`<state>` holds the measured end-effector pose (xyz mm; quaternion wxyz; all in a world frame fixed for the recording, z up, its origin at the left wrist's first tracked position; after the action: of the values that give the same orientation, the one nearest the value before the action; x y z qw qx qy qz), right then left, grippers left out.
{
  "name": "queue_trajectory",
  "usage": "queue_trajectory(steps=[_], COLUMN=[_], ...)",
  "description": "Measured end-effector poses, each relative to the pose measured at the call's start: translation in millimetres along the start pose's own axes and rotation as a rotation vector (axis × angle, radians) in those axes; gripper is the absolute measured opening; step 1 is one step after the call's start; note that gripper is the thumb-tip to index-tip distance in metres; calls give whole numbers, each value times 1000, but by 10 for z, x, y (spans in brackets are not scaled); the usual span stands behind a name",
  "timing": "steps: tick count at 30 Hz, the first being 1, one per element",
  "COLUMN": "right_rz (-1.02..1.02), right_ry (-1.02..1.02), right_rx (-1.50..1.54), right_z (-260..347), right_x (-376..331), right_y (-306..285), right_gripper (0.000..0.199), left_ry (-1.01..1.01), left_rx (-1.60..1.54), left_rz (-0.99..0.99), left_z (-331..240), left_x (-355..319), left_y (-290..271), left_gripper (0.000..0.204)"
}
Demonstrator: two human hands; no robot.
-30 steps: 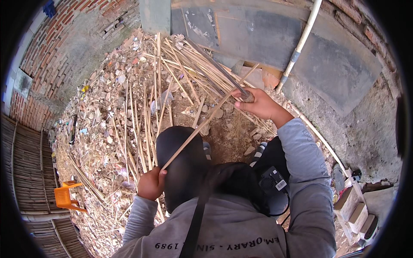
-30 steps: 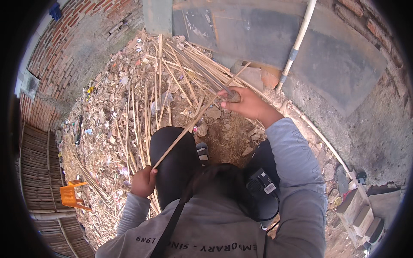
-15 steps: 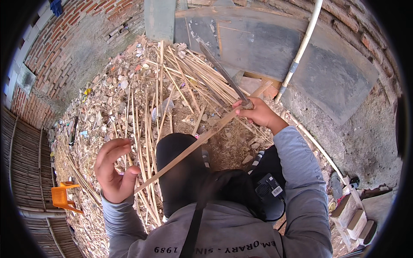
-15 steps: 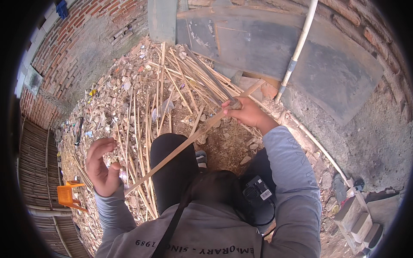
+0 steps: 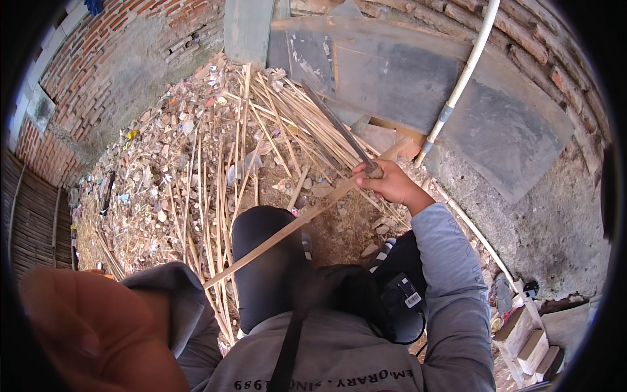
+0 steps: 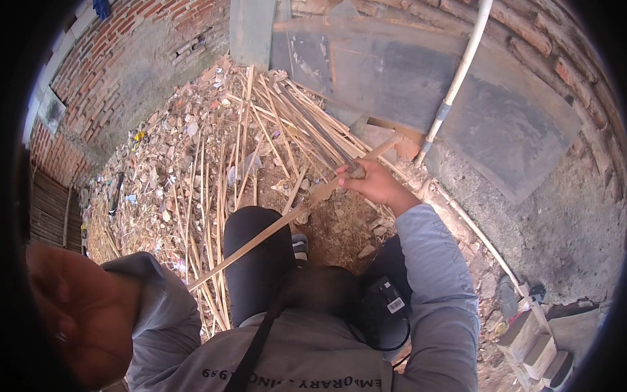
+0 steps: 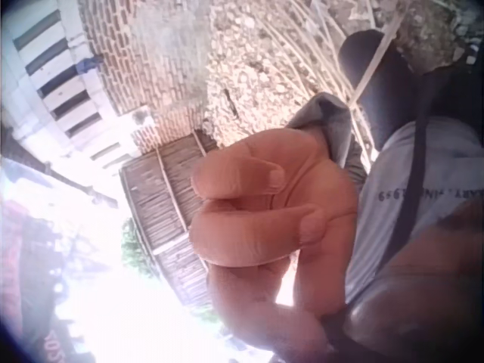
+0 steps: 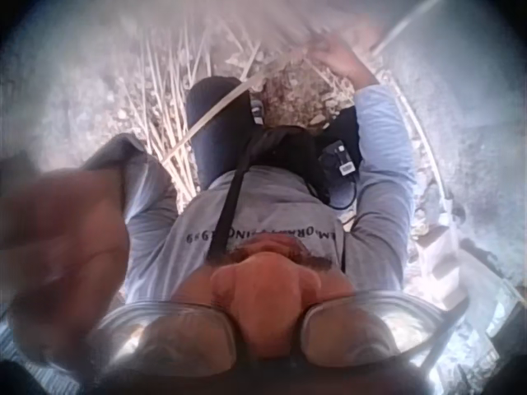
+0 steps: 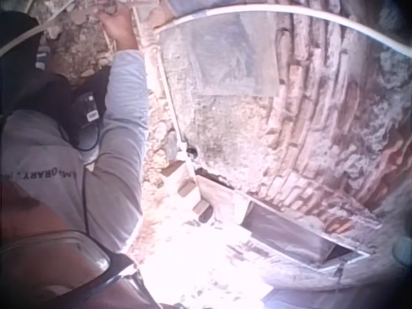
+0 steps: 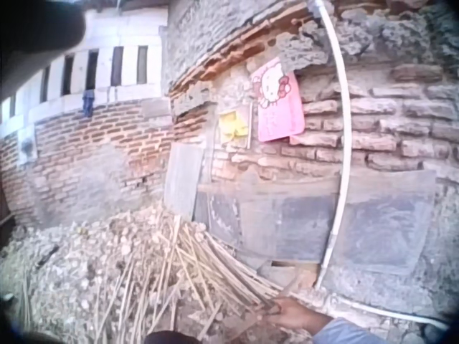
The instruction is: The person strips thin layers from a long bamboo stalk using a curved blade. They hold the stalk steady with their left hand and use the blade in their right hand to shave the material along the length of the bamboo piece.
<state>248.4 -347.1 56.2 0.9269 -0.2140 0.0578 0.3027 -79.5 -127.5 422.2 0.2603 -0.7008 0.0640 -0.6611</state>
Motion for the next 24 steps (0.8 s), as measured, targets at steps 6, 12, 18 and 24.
queue_trajectory(steps=[6,12,18,24], right_rz=[1,2,-13,-8], right_ry=[-26,-19,-68,-10], right_rx=[6,45,15,22], right_z=[-16,-17,61,-39], right_x=[26,-12,54,-48], right_y=[-2,-26,15,-31], right_gripper=[36,34,35,35], left_ry=[-27,-28,-156,-209], left_rx=[25,5,37,-5], left_rz=[3,-37,-33,-37], left_z=[16,127,344,456], left_x=[-33,-82,-368,-426], left_y=[0,68,201,307], left_gripper=[45,46,47,49])
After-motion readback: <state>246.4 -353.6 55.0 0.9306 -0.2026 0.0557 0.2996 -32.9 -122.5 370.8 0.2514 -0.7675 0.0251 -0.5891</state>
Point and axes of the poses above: each hand's wrist, its own x-axis towards the middle knuckle, its own y-axis out of the palm, z = x × y, the point moved 9 cm from there along x, towards the middle knuckle, and after that the axes turned 3 degrees about -x, right-handed, at the moved point
